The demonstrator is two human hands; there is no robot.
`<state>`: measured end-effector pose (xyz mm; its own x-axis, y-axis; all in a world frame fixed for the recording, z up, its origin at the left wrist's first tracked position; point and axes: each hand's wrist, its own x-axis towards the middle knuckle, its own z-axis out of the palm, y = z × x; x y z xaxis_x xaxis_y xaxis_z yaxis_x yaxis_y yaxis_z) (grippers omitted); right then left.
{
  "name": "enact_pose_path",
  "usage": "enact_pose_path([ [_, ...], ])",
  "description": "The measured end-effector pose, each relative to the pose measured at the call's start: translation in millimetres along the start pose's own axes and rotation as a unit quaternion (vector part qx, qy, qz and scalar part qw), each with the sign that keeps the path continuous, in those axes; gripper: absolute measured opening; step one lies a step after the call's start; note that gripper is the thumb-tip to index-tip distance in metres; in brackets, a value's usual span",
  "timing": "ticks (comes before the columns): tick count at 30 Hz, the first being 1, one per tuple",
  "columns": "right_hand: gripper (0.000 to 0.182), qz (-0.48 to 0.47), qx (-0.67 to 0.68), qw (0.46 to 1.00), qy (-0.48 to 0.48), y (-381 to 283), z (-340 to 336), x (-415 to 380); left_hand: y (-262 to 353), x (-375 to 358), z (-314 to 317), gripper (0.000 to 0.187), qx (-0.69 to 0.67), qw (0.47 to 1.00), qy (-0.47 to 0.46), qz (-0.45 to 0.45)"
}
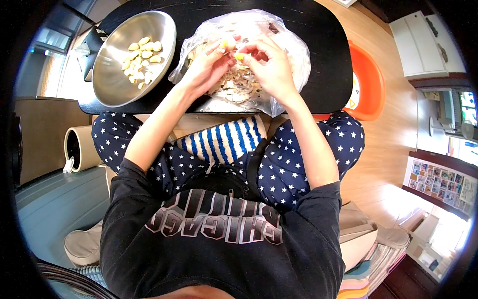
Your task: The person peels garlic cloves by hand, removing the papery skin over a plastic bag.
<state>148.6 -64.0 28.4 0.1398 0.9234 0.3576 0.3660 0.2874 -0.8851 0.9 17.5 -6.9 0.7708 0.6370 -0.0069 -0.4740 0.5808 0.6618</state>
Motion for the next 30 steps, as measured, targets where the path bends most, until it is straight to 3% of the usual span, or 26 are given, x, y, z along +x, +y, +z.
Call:
enact_pose_path([
  [2,0.009,-0.001,-0.004,1.000,-0.027,-2,0,-2,0,3,-5,0.030,-0.023,0.999,0.013,0.021],
  [4,0.010,0.034,-0.038,0.994,-0.096,-2,-2,-3,2,5,-8,0.030,-0.056,0.998,-0.016,0.038],
  [5,0.010,0.092,-0.070,0.984,-0.137,-6,-5,-3,0,4,-8,0.030,-0.045,0.998,0.015,0.037],
  [6,0.010,0.092,-0.070,0.984,-0.137,-2,-6,-4,0,4,-10,0.030,-0.045,0.998,0.015,0.037],
  [8,0.012,0.089,-0.228,0.957,-0.154,13,-7,-6,-1,5,-15,0.030,-0.028,0.999,0.008,0.029],
  [10,0.014,0.082,-0.256,0.950,-0.157,18,-8,-6,1,3,-8,0.030,-0.034,0.999,0.025,0.019],
  [12,0.014,0.133,-0.227,0.956,-0.127,15,-8,-6,1,2,-8,0.030,-0.042,0.998,0.043,0.009],
  [16,0.015,0.124,-0.179,0.975,-0.049,0,-5,-2,-3,3,-10,0.030,0.010,0.999,-0.019,0.030],
  [19,0.019,0.002,-0.043,0.998,0.046,3,0,1,-1,0,-2,0.032,0.042,0.998,-0.028,0.038],
  [22,0.018,-0.050,-0.062,0.996,0.034,-4,1,1,0,-2,2,0.034,0.051,0.998,-0.033,0.034],
  [30,0.016,-0.069,-0.074,0.994,0.045,-3,0,1,-3,-2,-8,0.031,0.037,0.998,-0.051,0.013],
])
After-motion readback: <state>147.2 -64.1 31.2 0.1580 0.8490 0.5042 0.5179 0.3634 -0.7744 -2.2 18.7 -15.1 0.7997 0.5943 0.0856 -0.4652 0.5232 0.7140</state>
